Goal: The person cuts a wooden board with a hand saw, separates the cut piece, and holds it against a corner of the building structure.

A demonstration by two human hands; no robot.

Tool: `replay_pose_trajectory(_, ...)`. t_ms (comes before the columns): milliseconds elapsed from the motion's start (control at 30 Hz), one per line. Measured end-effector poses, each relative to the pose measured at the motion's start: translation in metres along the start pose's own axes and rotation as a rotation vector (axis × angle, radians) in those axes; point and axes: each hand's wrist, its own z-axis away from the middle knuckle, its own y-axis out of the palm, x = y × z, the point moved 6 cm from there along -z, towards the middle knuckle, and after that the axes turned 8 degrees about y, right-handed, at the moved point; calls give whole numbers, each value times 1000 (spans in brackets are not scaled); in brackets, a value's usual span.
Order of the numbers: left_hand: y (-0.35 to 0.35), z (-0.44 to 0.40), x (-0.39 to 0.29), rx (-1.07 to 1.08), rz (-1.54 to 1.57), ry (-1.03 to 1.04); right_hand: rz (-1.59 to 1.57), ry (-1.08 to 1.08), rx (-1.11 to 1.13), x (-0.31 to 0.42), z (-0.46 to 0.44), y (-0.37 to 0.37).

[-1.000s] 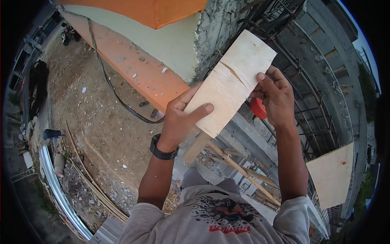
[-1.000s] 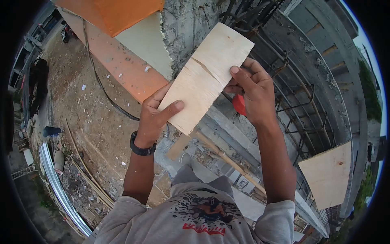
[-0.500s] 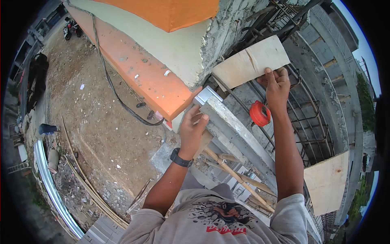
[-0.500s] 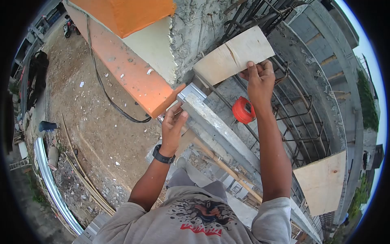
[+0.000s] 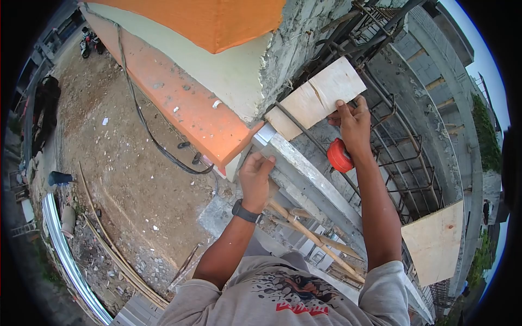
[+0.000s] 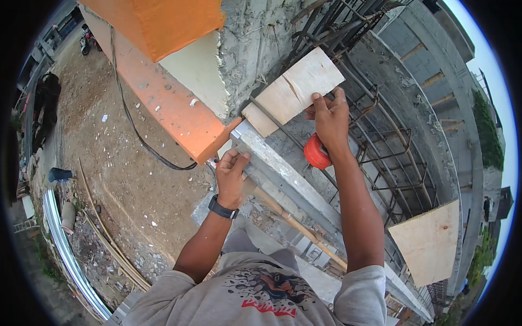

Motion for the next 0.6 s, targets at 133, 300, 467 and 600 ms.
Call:
replay_pose_trajectory(133,-1,1,3,-1,29,-3,15,-63,-31,3,4,1)
replay_pose_trajectory(300,-3,0,2,-19,-12,49,9,-293,-214,25,25,-16)
replay_pose_trajectory(467,-3,2,-5,-75,-59,133,-111,-490,-276,82,57,-36)
replay_pose_trajectory(600,-11,-1,-20,-112,-174,255,-131,-416,-89,88,63,-12)
